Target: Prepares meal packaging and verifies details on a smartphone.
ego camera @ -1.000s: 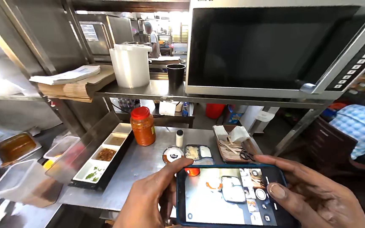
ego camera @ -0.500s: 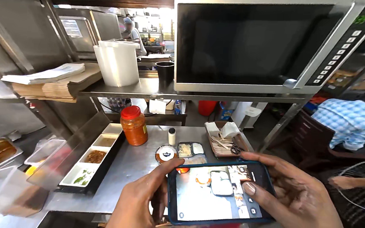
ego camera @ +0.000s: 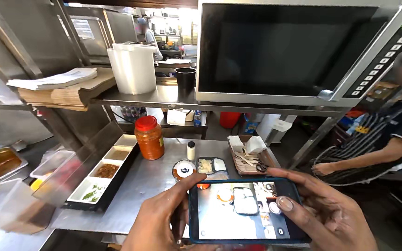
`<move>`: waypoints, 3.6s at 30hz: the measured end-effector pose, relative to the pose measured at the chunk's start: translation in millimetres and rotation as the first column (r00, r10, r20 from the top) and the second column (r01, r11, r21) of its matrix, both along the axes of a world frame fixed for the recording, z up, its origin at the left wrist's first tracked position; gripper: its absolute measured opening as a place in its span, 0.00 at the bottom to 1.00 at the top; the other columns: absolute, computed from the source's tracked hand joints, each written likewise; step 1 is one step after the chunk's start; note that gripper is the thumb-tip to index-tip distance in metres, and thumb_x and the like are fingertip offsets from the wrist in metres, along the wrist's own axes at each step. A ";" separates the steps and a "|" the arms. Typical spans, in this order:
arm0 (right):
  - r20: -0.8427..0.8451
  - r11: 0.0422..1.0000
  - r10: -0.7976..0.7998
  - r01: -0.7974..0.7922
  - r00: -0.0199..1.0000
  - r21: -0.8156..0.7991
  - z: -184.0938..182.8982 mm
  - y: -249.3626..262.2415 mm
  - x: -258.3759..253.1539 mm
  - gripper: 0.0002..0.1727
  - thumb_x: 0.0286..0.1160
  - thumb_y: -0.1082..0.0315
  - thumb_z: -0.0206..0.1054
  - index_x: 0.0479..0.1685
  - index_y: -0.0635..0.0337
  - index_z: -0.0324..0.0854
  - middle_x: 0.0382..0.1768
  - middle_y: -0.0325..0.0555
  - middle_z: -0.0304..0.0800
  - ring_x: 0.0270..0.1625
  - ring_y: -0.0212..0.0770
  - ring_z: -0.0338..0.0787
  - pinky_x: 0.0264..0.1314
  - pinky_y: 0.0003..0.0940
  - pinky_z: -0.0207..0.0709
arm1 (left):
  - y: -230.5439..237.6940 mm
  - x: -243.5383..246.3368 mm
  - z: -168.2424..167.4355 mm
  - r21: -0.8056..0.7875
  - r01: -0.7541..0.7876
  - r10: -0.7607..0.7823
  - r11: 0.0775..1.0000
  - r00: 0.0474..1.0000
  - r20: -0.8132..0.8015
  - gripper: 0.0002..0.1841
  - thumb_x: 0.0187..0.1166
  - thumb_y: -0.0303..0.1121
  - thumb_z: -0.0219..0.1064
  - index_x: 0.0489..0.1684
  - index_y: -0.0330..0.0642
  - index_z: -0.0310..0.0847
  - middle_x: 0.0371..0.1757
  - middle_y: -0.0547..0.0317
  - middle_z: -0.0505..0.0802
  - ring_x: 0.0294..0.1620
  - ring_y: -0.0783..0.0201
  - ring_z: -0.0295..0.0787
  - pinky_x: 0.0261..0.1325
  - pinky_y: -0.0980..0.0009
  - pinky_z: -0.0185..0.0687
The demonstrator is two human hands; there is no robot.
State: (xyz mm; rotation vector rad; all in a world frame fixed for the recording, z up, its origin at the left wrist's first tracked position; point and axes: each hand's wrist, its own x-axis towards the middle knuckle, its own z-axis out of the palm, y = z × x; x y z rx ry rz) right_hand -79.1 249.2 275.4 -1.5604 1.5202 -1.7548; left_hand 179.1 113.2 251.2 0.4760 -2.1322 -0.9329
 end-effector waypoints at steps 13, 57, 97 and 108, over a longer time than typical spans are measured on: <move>-0.006 1.000 0.008 -0.008 1.000 -0.003 0.1 -4.4 1.4 0.24 0.73 0.64 0.75 0.67 0.66 0.83 0.56 0.43 0.94 0.50 0.36 0.96 0.50 0.29 0.93 | -1.5 1.4 -2.9 0.009 -0.007 0.007 1.000 1.000 -0.024 0.50 0.50 0.48 0.92 0.81 0.43 0.75 0.34 0.66 0.89 0.24 0.77 0.79 0.24 0.81 0.80; 0.601 0.866 -0.164 -0.178 0.782 0.468 -220.7 13.9 18.8 0.50 0.59 0.79 0.66 0.87 0.64 0.42 0.67 0.49 0.83 0.63 0.41 0.90 0.62 0.43 0.89 | 35.5 -87.9 -195.0 0.952 0.278 -0.195 -0.130 0.934 -0.299 0.32 0.92 0.60 0.39 0.86 0.50 0.61 0.62 0.47 0.90 0.53 0.51 0.93 0.45 0.53 0.93; 0.425 0.869 -0.063 -0.159 0.903 0.468 -232.4 -11.0 12.7 0.71 0.48 0.69 0.86 0.99 0.42 0.36 0.85 0.48 0.70 0.77 0.46 0.82 0.74 0.42 0.85 | 23.5 -94.2 -194.3 0.944 0.308 0.012 -0.122 0.951 -0.309 0.36 0.92 0.60 0.29 0.92 0.48 0.54 0.74 0.39 0.84 0.62 0.40 0.90 0.49 0.43 0.93; 0.352 0.884 -0.103 -0.077 0.930 0.461 -238.2 -14.5 19.1 0.72 0.46 0.69 0.87 0.99 0.41 0.37 0.84 0.47 0.70 0.76 0.44 0.82 0.73 0.40 0.85 | 28.9 -94.4 -188.3 0.956 0.276 0.041 -0.098 0.961 -0.273 0.34 0.94 0.58 0.30 0.89 0.46 0.59 0.71 0.44 0.87 0.61 0.47 0.92 0.47 0.50 0.95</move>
